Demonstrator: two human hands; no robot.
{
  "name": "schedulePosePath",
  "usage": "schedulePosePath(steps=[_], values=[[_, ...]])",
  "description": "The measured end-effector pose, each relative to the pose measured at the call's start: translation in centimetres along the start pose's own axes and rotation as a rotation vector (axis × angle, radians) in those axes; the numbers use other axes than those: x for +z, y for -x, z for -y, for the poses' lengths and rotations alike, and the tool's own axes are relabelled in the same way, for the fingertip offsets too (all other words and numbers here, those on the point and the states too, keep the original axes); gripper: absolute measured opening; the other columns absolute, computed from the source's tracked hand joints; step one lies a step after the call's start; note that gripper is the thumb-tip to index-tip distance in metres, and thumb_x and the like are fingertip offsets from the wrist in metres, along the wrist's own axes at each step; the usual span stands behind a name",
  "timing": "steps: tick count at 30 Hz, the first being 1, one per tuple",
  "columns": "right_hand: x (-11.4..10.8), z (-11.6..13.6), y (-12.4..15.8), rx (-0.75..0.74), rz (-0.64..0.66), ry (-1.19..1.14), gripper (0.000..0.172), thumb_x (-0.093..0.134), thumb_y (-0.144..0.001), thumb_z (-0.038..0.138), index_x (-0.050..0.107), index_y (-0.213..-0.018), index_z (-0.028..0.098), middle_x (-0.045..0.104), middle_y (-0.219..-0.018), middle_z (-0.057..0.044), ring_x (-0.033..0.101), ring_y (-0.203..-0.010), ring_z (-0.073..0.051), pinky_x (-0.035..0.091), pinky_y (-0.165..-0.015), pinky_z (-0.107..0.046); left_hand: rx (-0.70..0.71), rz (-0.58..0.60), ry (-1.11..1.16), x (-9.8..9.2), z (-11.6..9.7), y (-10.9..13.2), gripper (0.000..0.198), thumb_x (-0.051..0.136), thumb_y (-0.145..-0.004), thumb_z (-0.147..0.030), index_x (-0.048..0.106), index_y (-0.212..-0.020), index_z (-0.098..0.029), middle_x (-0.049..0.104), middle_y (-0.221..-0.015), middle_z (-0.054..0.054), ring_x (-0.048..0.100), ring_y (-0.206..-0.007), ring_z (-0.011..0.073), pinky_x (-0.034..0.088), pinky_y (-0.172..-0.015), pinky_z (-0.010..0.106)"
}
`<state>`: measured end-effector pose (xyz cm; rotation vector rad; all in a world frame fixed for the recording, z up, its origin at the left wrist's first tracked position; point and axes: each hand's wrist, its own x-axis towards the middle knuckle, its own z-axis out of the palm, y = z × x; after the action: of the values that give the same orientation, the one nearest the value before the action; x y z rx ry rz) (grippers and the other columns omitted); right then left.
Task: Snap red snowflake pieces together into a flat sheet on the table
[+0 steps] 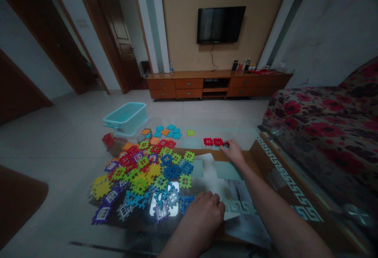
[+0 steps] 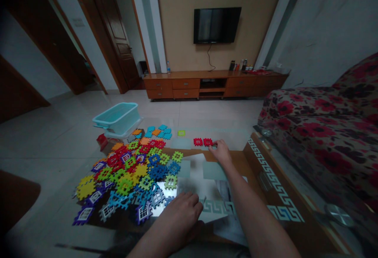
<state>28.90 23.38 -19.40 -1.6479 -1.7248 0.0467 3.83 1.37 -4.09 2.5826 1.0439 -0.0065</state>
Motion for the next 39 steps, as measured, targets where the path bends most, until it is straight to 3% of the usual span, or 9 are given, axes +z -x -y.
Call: schedulePosePath(steps=[39], values=[[0.06, -0.14, -0.06, -0.018, 0.032, -0.008, 0.021, 0.061, -0.076, 0.037, 0.067, -0.079, 0.017, 0.062, -0.079, -0.006, 0.059, -0.076, -0.021, 0.047, -0.075, -0.032, -0.006, -0.008, 0.006, 0.14, -0.04, 0.24, 0.018, 0.060, -0.089, -0.025, 0.064, -0.102, -0.013, 0.066, -0.104, 0.012, 0.062, -0.101, 0.0284, 0.053, -0.088, 0.042]])
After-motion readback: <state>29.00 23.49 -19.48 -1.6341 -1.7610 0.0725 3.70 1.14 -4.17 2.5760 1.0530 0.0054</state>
